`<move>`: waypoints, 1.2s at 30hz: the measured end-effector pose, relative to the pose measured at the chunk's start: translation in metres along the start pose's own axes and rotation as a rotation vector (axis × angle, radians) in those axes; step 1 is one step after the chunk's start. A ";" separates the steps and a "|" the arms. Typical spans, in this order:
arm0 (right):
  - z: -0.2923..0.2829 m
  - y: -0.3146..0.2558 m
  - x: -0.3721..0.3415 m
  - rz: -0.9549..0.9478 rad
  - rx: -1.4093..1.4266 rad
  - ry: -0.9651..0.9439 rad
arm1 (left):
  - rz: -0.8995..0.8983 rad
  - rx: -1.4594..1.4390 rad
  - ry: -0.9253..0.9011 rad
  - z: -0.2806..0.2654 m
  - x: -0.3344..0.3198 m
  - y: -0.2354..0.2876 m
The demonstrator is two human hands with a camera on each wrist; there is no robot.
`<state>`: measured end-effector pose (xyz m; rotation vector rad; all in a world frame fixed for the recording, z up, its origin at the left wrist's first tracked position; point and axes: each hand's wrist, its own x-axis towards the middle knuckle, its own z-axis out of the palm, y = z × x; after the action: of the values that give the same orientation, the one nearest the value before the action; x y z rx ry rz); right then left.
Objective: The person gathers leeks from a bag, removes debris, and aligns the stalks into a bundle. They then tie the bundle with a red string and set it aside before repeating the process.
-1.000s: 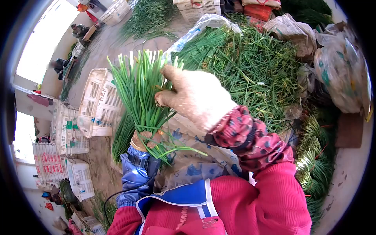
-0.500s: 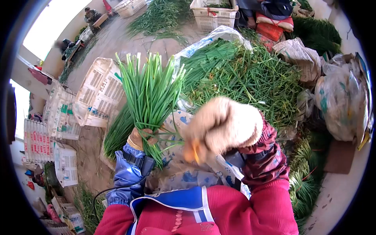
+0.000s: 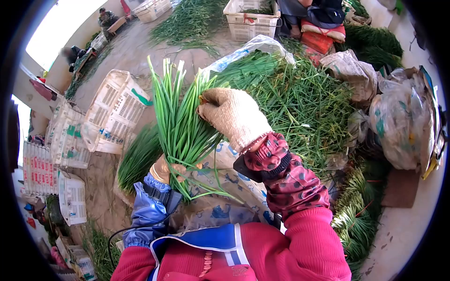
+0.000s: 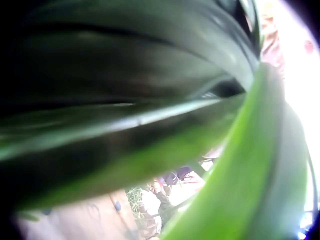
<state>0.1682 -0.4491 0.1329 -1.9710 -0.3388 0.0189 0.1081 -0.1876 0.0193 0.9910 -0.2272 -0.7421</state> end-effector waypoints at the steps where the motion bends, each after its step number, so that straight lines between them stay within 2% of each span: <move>1: -0.002 -0.001 -0.001 0.023 0.036 -0.008 | -0.001 -0.003 -0.004 0.001 0.000 0.001; 3: -0.004 -0.006 -0.003 0.067 0.112 -0.023 | -0.004 -0.008 -0.008 0.001 0.000 0.001; 4: -0.004 -0.004 -0.003 0.117 0.296 -0.060 | -0.012 -0.005 -0.001 -0.001 -0.001 0.002; 7: -0.022 0.003 -0.015 0.139 0.560 -0.583 | -0.036 0.002 0.023 -0.011 -0.002 0.001; 8: -0.036 -0.008 -0.020 0.160 0.431 -0.838 | 0.019 -0.058 -0.015 -0.007 0.000 0.000; 9: -0.040 -0.012 -0.027 0.030 0.388 -1.031 | 0.008 -0.032 -0.018 -0.012 0.000 -0.001; 11: -0.040 -0.002 -0.028 -0.254 0.446 -1.255 | -0.012 0.018 -0.025 -0.025 -0.001 -0.003; 13: -0.055 -0.002 -0.027 -0.365 0.557 -1.000 | 0.039 0.044 -0.033 -0.022 -0.001 -0.004; 14: -0.069 -0.007 -0.035 -0.061 0.739 -0.764 | 0.051 0.024 -0.051 -0.021 0.000 -0.005; 15: -0.073 -0.020 -0.031 -0.022 0.611 -0.528 | 0.065 0.007 -0.073 -0.020 0.002 -0.005; 16: -0.070 -0.014 -0.022 -0.010 0.667 -0.324 | 0.071 -0.048 -0.049 -0.019 0.003 -0.004; 17: -0.072 -0.018 -0.014 0.015 0.490 -0.155 | 0.065 -0.103 -0.023 -0.018 0.000 -0.005; 18: -0.069 -0.019 -0.007 -0.006 0.478 -0.013 | 0.047 -0.159 0.004 -0.018 -0.002 -0.008; 19: -0.071 -0.010 0.004 -0.129 0.375 0.093 | 0.037 -0.150 0.000 -0.019 -0.003 -0.009; 21: -0.088 0.003 0.011 -0.179 0.460 0.214 | 0.016 -0.131 -0.010 -0.020 -0.003 -0.012; 23: -0.100 0.009 0.005 -0.076 0.741 0.364 | 0.060 0.022 -0.060 -0.019 -0.013 -0.003; 25: -0.124 0.045 -0.001 -0.203 0.772 0.055 | 0.047 -0.120 -0.067 -0.032 -0.023 -0.006; 27: -0.115 0.082 -0.016 -0.007 0.742 0.064 | 0.049 -0.189 -0.091 -0.038 -0.030 -0.004; 29: -0.090 0.146 -0.022 0.169 0.079 -0.071 | 0.056 -0.140 -0.096 -0.049 -0.035 -0.003; 31: -0.075 0.147 -0.038 0.405 -1.185 -0.403 | 0.097 -0.116 -0.108 -0.039 -0.035 0.006; 33: -0.061 0.165 -0.043 0.365 -0.487 -0.094 | 0.137 -0.035 -0.062 -0.050 -0.042 0.003; 34: -0.054 0.161 -0.046 0.477 -0.099 -0.113 | 0.139 -0.015 -0.028 -0.058 -0.050 -0.003; 35: -0.043 0.155 -0.043 0.355 0.045 -0.126 | 0.142 0.009 0.000 -0.056 -0.051 0.000; 36: -0.038 0.146 -0.041 0.188 -0.119 -0.043 | 0.013 -0.102 -0.031 -0.055 -0.049 0.007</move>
<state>0.1689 -0.5478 0.0121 -2.1169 -0.1851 0.1652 0.1026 -0.1158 0.0025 0.8813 -0.2205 -0.7503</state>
